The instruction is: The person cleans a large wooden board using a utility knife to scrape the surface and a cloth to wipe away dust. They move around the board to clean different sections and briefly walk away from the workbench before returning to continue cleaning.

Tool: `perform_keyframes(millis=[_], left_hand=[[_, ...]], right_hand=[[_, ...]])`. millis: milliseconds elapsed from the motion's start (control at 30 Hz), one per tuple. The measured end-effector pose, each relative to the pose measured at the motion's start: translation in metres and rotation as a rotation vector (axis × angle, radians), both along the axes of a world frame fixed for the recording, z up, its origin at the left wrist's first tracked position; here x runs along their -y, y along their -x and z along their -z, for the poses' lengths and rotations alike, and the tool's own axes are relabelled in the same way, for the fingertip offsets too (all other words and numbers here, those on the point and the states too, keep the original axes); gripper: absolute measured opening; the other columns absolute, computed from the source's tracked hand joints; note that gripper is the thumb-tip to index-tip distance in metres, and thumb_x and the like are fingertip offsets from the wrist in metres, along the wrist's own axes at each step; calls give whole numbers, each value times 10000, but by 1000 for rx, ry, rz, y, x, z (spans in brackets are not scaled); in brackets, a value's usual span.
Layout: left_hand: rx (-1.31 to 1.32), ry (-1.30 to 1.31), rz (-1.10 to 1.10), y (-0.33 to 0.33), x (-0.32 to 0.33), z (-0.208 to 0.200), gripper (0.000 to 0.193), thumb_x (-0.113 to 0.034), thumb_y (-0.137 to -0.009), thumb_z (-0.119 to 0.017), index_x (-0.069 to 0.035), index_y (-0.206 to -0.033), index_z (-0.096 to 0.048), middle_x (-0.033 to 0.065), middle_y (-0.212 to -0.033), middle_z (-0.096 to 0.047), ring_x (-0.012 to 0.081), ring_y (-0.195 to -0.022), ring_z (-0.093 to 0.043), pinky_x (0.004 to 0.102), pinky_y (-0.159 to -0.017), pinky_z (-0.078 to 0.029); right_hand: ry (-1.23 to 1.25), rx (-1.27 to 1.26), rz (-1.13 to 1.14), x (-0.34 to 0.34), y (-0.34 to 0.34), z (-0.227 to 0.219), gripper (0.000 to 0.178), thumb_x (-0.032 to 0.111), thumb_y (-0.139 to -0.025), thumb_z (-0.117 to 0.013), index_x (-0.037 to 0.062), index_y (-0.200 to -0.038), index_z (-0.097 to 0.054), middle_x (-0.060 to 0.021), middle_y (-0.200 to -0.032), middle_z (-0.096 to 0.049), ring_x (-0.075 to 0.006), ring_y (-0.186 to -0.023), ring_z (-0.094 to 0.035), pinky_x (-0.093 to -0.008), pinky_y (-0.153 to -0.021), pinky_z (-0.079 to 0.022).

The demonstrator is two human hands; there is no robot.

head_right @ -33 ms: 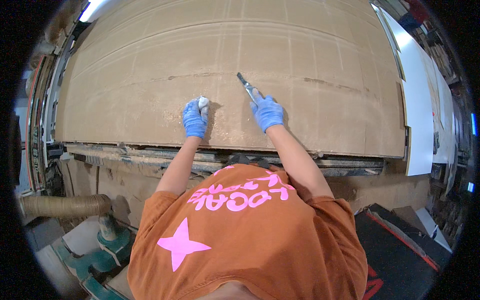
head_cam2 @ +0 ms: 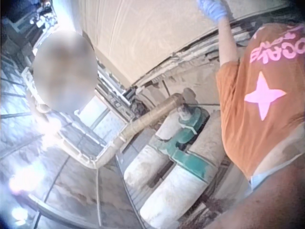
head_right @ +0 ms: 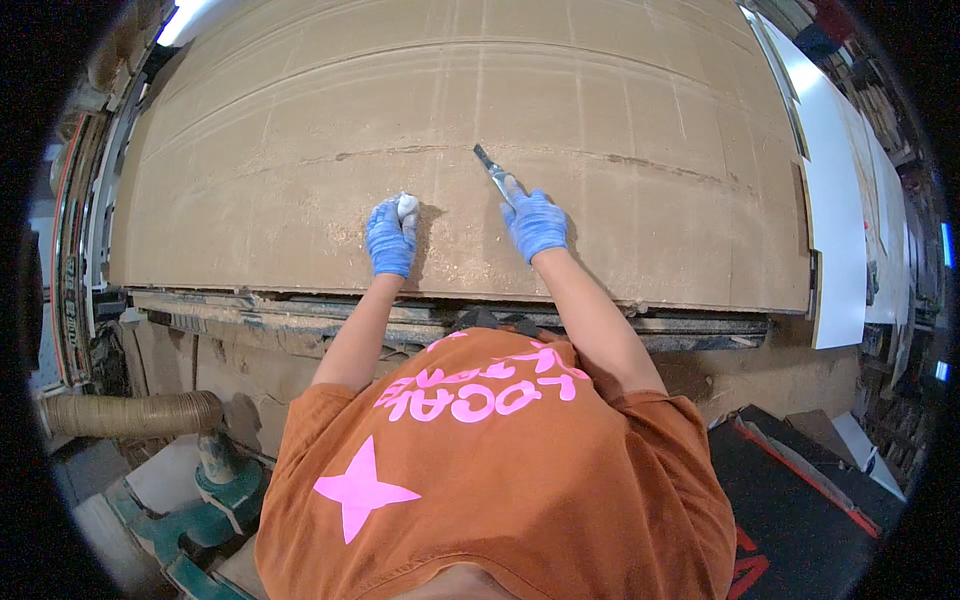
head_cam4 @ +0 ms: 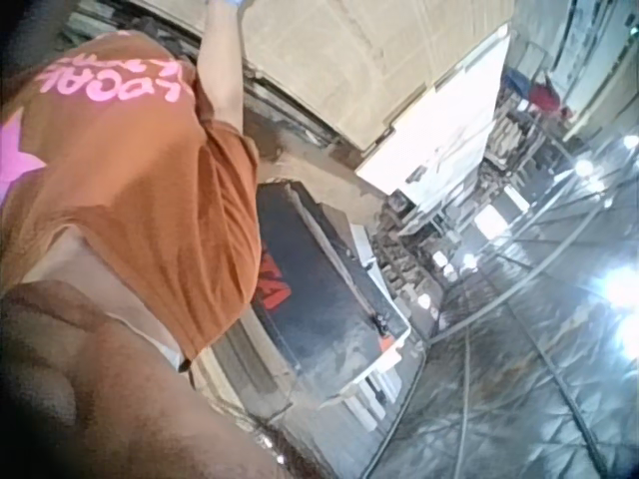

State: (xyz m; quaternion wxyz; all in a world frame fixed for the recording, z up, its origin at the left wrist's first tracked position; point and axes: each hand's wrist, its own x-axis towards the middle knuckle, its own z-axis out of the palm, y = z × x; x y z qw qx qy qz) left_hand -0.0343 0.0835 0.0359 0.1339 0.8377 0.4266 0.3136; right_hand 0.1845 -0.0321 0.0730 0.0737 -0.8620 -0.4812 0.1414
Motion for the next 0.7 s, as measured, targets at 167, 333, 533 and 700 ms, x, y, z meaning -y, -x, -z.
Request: perform_keyframes(millis=[167, 333, 533, 700], left_hand=[[3, -18, -9, 2, 2, -1, 299, -149, -776, -630, -91, -1068, -604, 88, -1042, -623, 284, -970, -562, 384, -890, -419], [9, 48, -38, 2, 2, 2, 295, -155, -779, -623, -96, -1067, -605, 88, -1046, -623, 284, -979, -561, 391, -892, -416], [0, 11, -12, 3, -2, 2, 283, -200, -796, -608, -99, -1060, -607, 98, -1039, -624, 291, -984, -562, 400, -906, -406], [8, 15, -2, 3, -1, 7, 287, -213, -796, -608, -106, -1062, -608, 89, -1048, -620, 289, -998, -560, 398, -928, -395]], right_hand=[[-42, 42, 2, -4, -1, 9, 461, 403, -871, -529, 270, -1308, -470, -165, -884, -606, -336, -805, -630, -458, -726, -506], [9, -26, 82, -17, 5, -5, 482, 414, -889, -496, 280, -1345, -417, -175, -966, -623, -357, -870, -626, -457, -777, -493], [34, -32, 48, -8, 14, 5, 483, 428, -899, -459, 233, -1339, -419, -185, -1018, -630, -363, -888, -623, -459, -782, -489], [7, -106, 138, -32, -13, 3, 453, 439, -903, -439, 229, -1305, -449, -187, -1007, -637, -369, -902, -621, -469, -801, -480]])
